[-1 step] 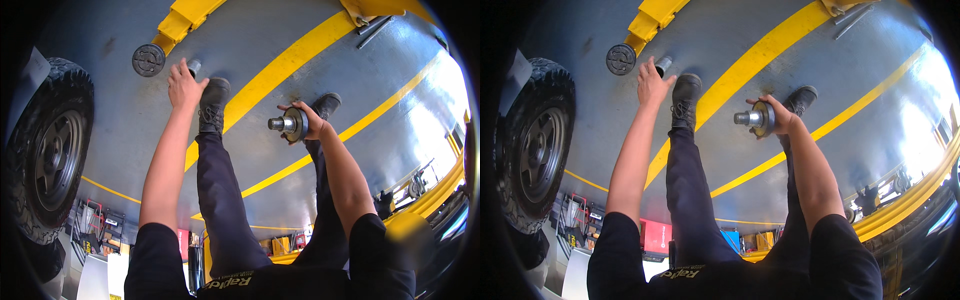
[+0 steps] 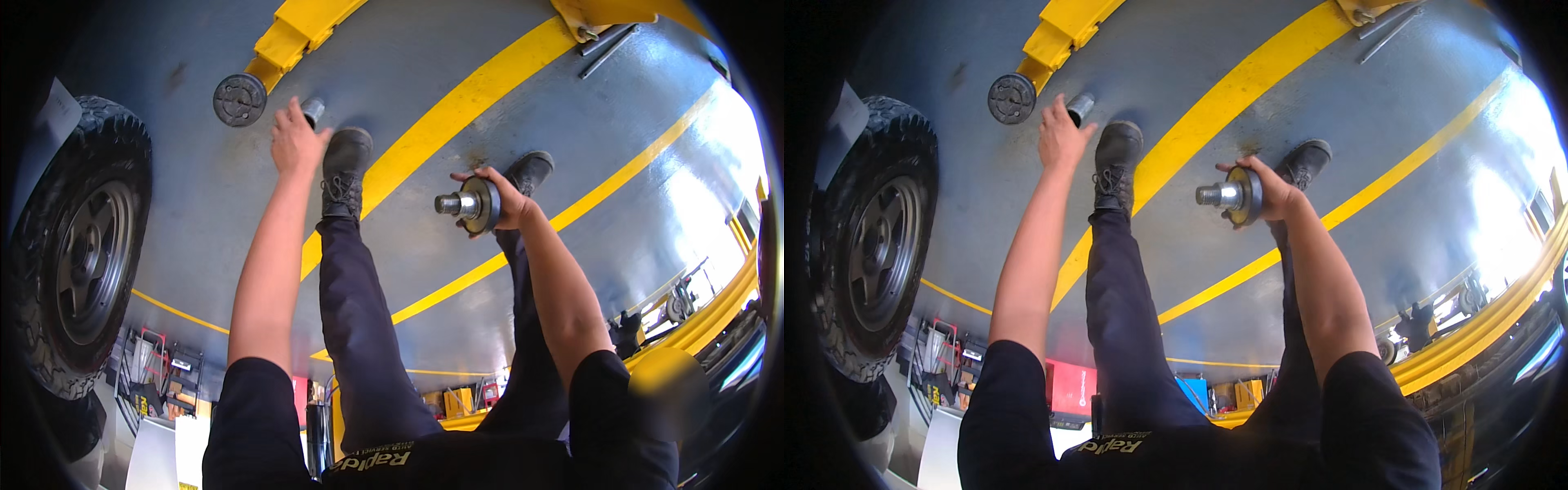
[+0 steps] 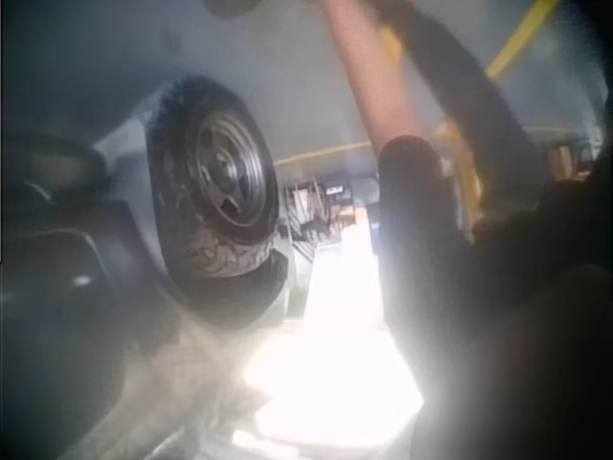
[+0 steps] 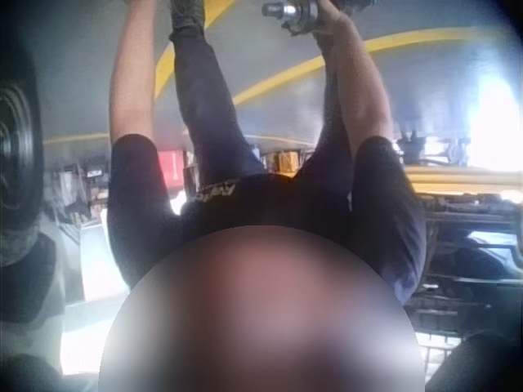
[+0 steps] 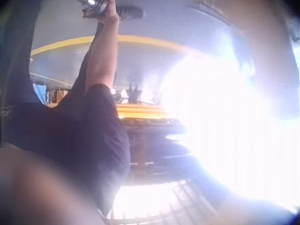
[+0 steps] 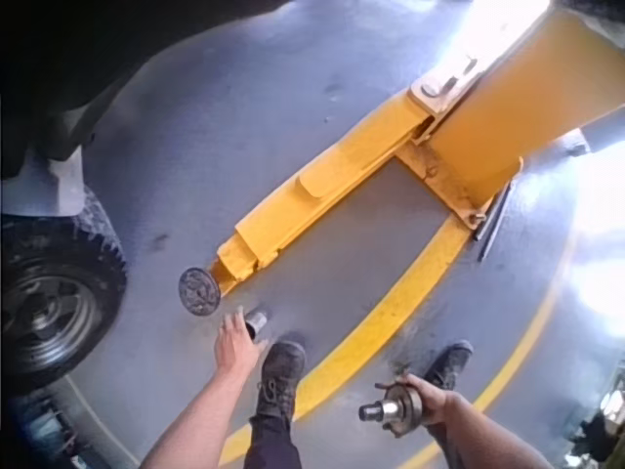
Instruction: The person installs wheel hub assemblies onto a vehicle raised on a yellow lift. They pick up cylindrical hub parts, align them with the wheel mounting points, and press them into place on both sides of the car. The person walks around the lift to access each side and completes the installation.
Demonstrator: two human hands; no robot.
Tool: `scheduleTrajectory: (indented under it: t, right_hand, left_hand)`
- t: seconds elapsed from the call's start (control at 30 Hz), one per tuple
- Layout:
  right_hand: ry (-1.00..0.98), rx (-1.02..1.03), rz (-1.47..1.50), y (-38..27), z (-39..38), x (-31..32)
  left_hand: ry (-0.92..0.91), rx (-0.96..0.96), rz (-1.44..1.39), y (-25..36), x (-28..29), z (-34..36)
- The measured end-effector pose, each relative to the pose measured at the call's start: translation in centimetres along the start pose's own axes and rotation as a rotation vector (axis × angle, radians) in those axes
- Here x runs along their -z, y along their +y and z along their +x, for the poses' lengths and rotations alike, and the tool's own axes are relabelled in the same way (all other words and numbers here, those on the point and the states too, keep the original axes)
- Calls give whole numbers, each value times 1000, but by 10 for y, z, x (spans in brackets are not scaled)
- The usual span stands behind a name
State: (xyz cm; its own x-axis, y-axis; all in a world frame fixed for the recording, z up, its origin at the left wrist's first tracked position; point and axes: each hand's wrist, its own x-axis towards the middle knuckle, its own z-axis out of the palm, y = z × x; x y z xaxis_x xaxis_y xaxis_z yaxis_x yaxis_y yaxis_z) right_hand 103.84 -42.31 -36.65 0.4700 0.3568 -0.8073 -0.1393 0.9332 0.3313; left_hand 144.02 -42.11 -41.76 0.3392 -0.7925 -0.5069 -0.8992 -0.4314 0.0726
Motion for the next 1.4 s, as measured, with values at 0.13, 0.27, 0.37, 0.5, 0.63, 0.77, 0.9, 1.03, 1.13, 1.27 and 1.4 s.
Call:
scheduleTrajectory:
  t: [0.13, 0.27, 0.37, 0.5, 0.63, 0.77, 0.9, 1.03, 1.13, 1.27, 1.4]
  right_hand:
    - [10, 19, -61, 9, -26, 1]
    - [10, 78, -108, 21, -63, 8]
    - [29, 130, -41, 47, -109, 12]
    - [114, 374, 166, 120, -191, -7]
    - [-49, 786, 534, 265, -261, -55]
    - [-151, 1108, 908, 430, -303, -101]
    - [-154, 1381, 1085, 587, -331, -124]
    - [-159, 1648, 1246, 711, -339, -115]
    - [-224, 1752, 1469, 784, -328, -110]
    - [-76, 1766, 1780, 875, -322, -103]
    - [50, 1788, 2057, 929, -322, -115]
  left_hand:
    - [-154, 55, 43, -6, -18, 19]
    - [-123, -46, 32, -4, -3, 9]
    - [-118, -117, 16, 18, 35, -34]
    - [-163, -301, -3, 59, 126, -118]
    - [-362, -618, 115, 108, 251, -194]
    - [-449, -938, 269, 186, 356, -265]
    - [-360, -1040, 447, 273, 407, -365]
    - [-243, -1244, 572, 382, 412, -463]
    - [-223, -1380, 642, 465, 392, -542]
    - [-265, -1693, 459, 596, 336, -691]
    - [-370, -1933, 259, 727, 275, -861]
